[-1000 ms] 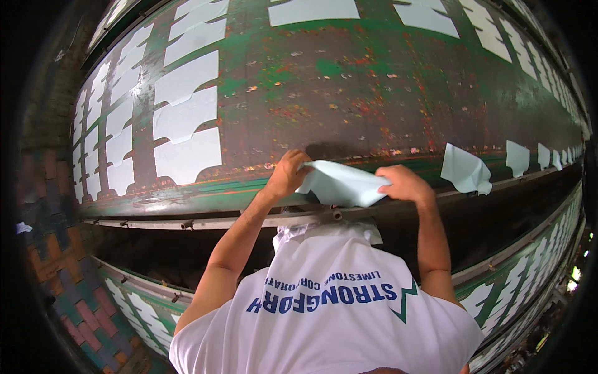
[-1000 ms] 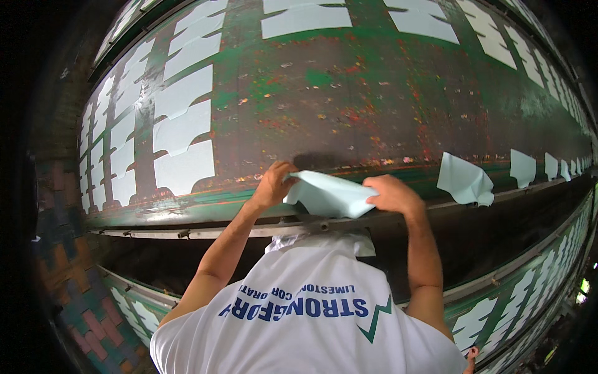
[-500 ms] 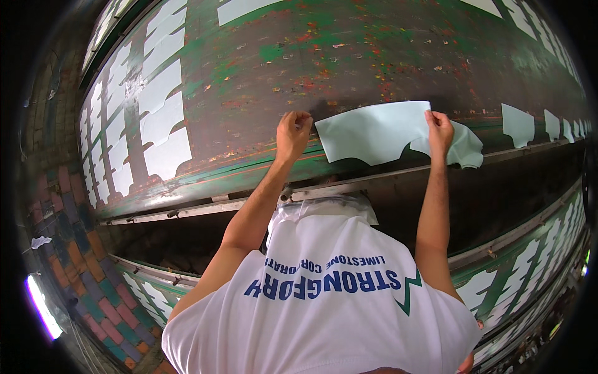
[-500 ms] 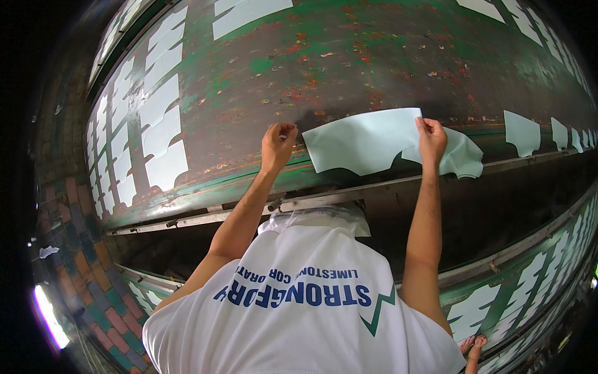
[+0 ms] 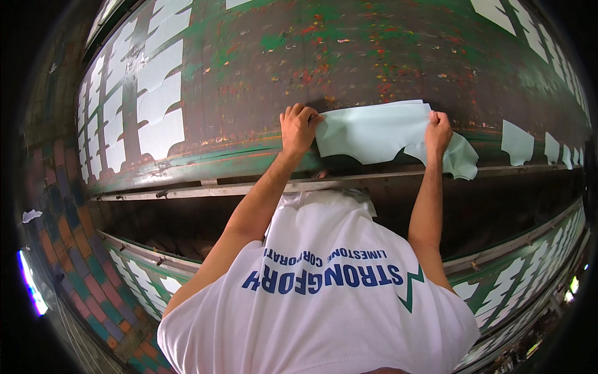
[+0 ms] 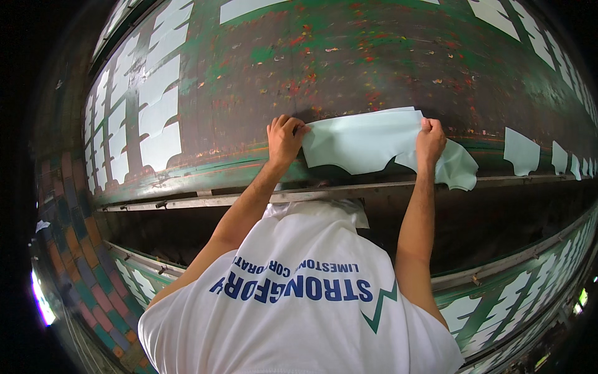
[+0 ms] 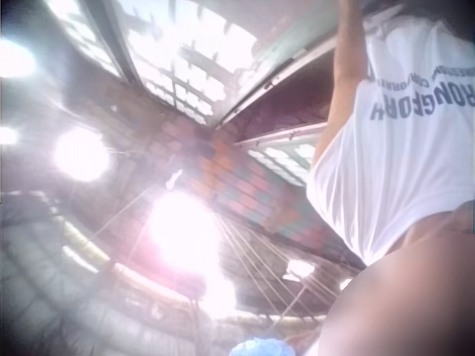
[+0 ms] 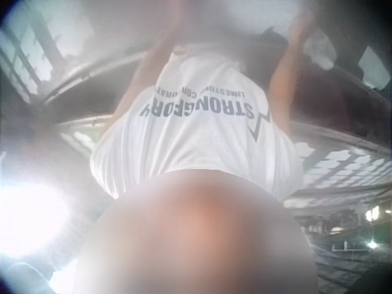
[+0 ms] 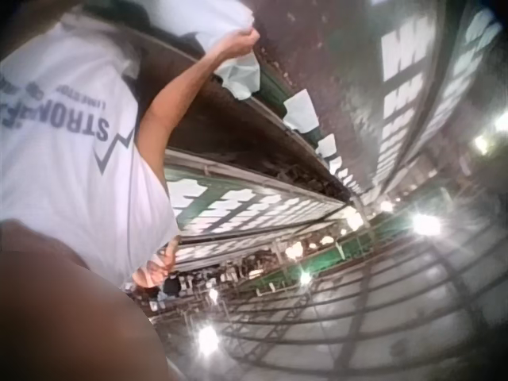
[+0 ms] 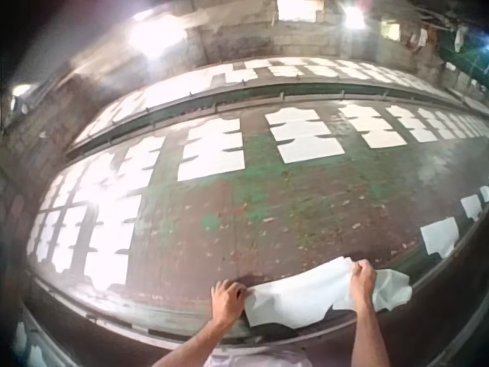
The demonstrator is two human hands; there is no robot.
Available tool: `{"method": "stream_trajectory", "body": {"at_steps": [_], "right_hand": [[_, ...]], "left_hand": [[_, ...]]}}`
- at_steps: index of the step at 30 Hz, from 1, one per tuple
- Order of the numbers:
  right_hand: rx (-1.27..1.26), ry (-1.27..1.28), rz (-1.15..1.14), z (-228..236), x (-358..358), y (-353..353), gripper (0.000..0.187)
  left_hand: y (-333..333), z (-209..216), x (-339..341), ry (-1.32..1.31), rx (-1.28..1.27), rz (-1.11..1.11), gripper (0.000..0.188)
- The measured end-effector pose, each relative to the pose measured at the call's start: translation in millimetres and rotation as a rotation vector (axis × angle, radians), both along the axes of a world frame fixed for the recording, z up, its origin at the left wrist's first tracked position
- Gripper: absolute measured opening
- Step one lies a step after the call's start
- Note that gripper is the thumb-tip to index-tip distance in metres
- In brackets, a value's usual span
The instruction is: The person repeatedly places white cutout stickers onto a green curved surface, smoothing each one with their hands. They handle the stickers one at a time, aligning them in rows and pressing them down to adhere.
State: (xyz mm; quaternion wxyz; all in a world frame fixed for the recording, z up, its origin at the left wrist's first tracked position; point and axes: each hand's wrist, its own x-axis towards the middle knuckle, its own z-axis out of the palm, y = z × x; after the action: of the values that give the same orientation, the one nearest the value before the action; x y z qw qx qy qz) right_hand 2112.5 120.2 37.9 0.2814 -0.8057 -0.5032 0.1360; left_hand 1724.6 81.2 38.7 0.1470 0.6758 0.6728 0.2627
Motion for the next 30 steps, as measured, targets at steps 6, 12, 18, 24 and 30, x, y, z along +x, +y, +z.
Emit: {"method": "stream_trajectory", "body": {"at_steps": [6,12,18,24,30], "right_hand": [[0.013,0.081,-0.067,-9.6,2.0,9.3,0.031],[0.187,0.38,0.183,8.2,-19.1,9.3,0.027],[0.065,0.698,0.533,42.3,-134.4,-5.9,0.022],[0.001,0.852,0.813,61.3,-224.5,-19.3,0.028],[0.217,0.254,1.149,60.6,-247.0,19.6,0.025]], "left_hand": [[2.0,0.1,2.2,0.037,-0.007,-0.012,0.017],[15.7,9.1,-1.8,0.041,-0.072,-0.082,0.021],[7.1,44.9,15.5,-0.576,-0.208,-0.251,0.032],[8.8,57.7,-4.8,-0.962,-0.394,0.072,0.032],[8.2,60.0,-80.6,-0.749,-0.154,0.017,0.024]]}}
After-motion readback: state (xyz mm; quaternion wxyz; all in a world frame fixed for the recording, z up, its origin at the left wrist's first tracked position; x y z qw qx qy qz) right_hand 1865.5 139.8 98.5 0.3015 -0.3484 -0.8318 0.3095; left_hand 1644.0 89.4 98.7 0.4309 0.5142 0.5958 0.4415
